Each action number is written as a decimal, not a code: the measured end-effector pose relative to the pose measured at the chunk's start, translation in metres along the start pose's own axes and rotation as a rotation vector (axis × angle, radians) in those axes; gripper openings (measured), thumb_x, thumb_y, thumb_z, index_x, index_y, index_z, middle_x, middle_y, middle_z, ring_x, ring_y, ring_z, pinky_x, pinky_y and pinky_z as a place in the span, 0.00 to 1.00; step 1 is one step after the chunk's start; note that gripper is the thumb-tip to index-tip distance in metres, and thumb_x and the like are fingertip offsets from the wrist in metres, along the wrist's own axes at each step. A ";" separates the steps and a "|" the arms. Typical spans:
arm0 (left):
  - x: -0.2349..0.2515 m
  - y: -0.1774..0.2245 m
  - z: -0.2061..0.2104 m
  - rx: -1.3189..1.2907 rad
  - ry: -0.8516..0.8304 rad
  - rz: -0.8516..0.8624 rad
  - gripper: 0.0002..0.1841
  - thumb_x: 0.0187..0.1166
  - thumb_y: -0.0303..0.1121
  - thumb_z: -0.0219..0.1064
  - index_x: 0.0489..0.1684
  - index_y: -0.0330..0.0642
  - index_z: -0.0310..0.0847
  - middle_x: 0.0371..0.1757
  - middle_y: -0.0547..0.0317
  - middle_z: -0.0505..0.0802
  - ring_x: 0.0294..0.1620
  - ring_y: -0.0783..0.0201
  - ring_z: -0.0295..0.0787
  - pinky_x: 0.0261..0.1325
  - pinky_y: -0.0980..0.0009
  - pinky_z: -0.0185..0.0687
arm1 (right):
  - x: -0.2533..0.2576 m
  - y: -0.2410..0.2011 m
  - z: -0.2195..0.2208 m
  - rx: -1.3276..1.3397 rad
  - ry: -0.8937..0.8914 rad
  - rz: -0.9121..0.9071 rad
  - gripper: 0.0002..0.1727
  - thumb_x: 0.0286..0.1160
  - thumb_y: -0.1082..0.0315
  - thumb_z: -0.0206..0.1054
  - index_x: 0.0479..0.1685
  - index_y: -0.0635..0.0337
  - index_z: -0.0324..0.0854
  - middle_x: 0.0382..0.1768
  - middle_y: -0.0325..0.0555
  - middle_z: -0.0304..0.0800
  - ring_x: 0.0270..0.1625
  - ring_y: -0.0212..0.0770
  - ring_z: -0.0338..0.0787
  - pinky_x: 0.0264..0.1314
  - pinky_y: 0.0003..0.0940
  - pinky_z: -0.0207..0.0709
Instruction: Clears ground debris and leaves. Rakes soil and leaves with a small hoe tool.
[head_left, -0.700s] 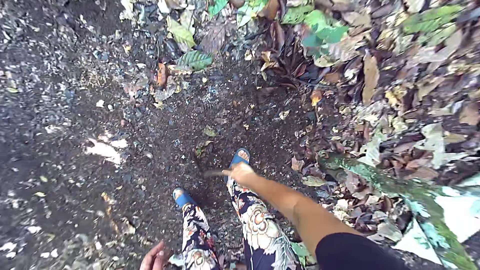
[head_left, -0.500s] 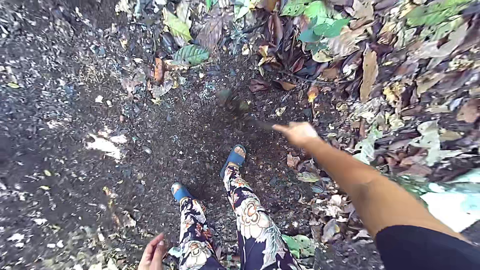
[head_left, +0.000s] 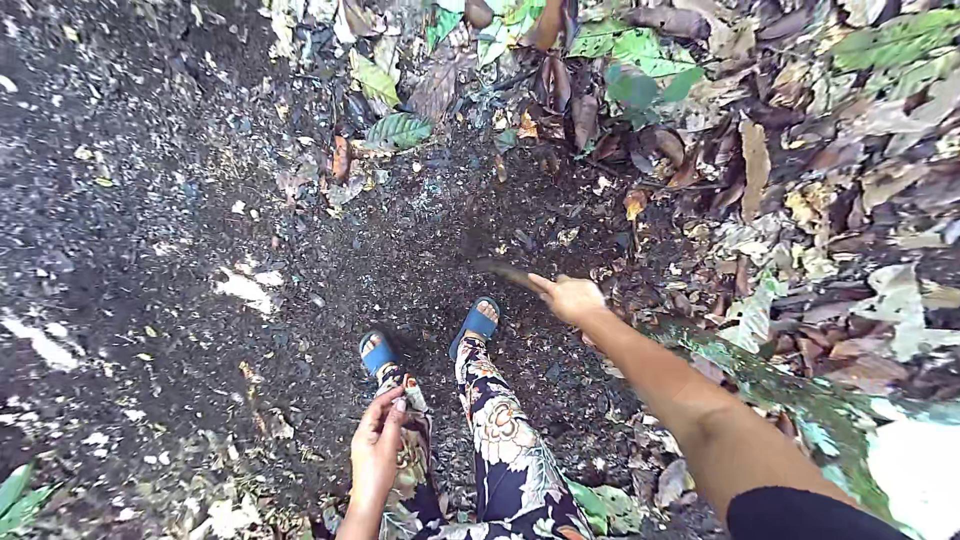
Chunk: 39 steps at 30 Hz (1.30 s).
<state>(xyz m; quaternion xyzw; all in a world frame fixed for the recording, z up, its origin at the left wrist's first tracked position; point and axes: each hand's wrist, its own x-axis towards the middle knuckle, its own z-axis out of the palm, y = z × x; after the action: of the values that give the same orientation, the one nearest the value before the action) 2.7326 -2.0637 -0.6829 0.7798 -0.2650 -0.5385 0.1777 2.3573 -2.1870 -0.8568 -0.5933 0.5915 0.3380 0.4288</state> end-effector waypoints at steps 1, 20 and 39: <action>0.003 0.009 -0.001 -0.088 -0.011 -0.050 0.17 0.86 0.31 0.56 0.65 0.33 0.82 0.43 0.56 0.93 0.40 0.66 0.92 0.48 0.69 0.91 | -0.004 0.021 0.002 -0.007 -0.010 0.038 0.33 0.88 0.56 0.57 0.91 0.16 0.57 0.69 0.71 0.82 0.65 0.77 0.83 0.64 0.79 0.71; 0.135 0.056 -0.019 -1.050 -0.320 -0.774 0.21 0.94 0.42 0.46 0.76 0.47 0.75 0.59 0.50 0.93 0.51 0.54 0.93 0.57 0.55 0.88 | 0.111 -0.359 -0.152 0.141 -0.029 -0.340 0.33 0.91 0.46 0.52 0.95 0.22 0.51 0.66 0.63 0.86 0.64 0.67 0.87 0.63 0.71 0.77; 0.191 0.102 -0.039 -1.095 -0.408 -0.845 0.21 0.94 0.40 0.45 0.78 0.47 0.73 0.58 0.46 0.92 0.50 0.51 0.93 0.57 0.52 0.88 | 0.065 -0.081 -0.355 -0.027 0.196 0.596 0.34 0.93 0.46 0.46 0.97 0.36 0.49 0.69 0.76 0.82 0.71 0.79 0.80 0.68 0.81 0.67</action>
<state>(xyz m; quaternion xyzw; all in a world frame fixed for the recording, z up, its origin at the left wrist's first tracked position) 2.7993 -2.2605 -0.7543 0.4987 0.3393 -0.7519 0.2663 2.4049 -2.5416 -0.7633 -0.4293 0.7734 0.3975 0.2439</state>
